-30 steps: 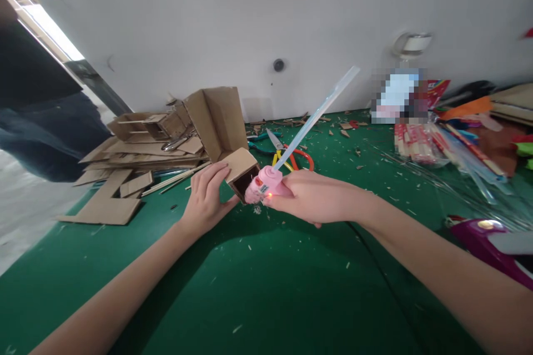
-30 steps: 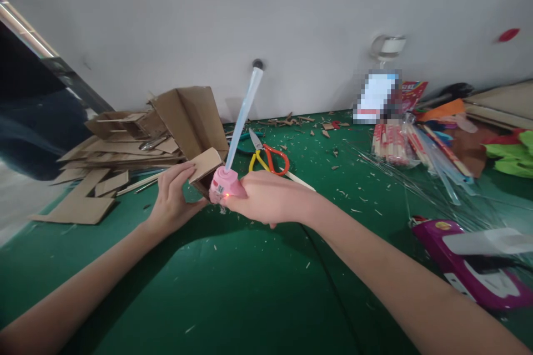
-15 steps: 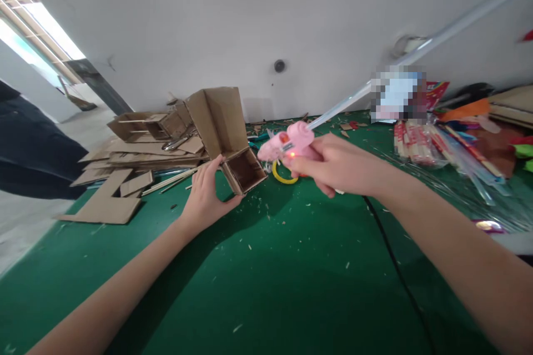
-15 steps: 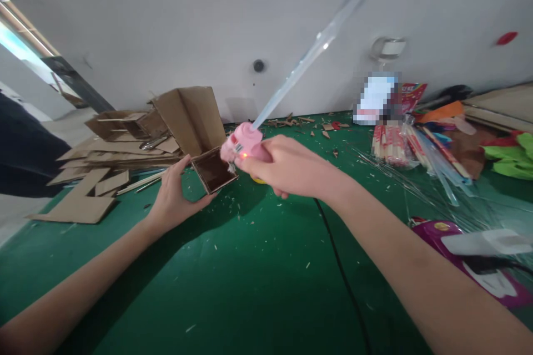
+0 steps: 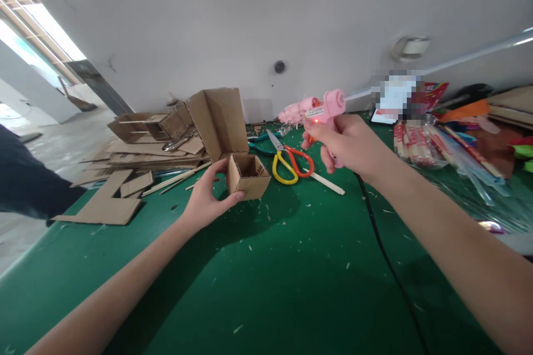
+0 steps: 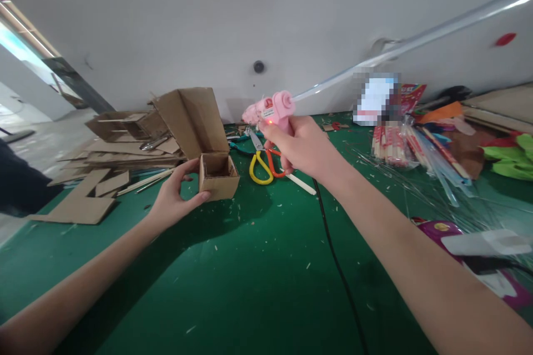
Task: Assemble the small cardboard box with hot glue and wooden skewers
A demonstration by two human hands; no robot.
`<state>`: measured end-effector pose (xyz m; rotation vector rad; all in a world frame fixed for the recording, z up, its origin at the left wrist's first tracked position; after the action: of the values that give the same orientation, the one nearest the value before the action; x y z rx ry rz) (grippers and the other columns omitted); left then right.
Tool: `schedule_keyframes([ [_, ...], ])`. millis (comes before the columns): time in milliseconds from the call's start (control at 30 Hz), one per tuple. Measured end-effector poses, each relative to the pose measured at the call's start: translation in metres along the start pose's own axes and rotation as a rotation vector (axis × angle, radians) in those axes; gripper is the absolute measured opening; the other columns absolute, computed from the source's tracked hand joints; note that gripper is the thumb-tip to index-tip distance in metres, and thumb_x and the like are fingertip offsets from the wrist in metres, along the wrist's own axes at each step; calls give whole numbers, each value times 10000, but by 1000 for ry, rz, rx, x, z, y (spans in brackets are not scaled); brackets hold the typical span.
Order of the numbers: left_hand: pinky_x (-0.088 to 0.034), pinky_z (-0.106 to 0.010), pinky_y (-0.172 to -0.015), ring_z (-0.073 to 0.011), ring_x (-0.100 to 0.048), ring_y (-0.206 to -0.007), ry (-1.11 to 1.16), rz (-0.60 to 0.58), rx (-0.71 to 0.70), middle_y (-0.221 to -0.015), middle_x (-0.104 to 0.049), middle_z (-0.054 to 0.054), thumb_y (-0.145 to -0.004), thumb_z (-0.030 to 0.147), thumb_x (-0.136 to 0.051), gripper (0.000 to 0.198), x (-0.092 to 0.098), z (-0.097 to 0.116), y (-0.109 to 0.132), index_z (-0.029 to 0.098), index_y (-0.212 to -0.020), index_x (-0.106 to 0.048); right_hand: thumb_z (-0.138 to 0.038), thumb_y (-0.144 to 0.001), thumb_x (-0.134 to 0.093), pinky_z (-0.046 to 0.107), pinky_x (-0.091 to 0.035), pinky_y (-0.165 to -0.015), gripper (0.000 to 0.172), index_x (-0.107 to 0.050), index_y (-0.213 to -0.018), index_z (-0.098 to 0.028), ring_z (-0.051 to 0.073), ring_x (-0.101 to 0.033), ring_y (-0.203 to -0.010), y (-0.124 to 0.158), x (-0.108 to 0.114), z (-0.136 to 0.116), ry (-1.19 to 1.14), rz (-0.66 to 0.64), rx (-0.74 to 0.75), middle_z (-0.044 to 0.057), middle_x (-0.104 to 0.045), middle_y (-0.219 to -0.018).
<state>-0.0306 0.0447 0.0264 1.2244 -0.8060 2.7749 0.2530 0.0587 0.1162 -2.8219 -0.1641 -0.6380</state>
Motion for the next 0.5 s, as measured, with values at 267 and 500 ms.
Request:
schedule_keyframes([
  [267, -436, -490, -989, -327, -533, -1196, 2, -15, -58, -1305, -545, -153, -692, 479, -753, 734, 2, 5, 0, 181, -1292, -453, -599, -887, -457, 263, -448, -493, 454, -608, -840, -173, 129, -578, -548, -11, 9, 15, 126, 191, 94, 77, -658, -828],
  [500, -499, -351, -834, -260, -616, -1035, 614, 2, 349, -1133, -634, -110, -754, 559, -686, 561, -2, -1, -4, 194, -1135, -496, -480, -856, -503, 340, -491, -686, 444, -629, -1116, -143, 235, -629, -817, -38, 22, 87, 174, 362, -38, 129, -684, -936],
])
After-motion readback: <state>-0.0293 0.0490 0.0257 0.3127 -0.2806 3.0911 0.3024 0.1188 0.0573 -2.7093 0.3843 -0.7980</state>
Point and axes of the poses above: each hand's wrist, its own y-axis away from the middle knuckle, its own x-axis out of the back of the hand, z = x × y, the point moved 3 cm from there along -y, towards the middle knuckle
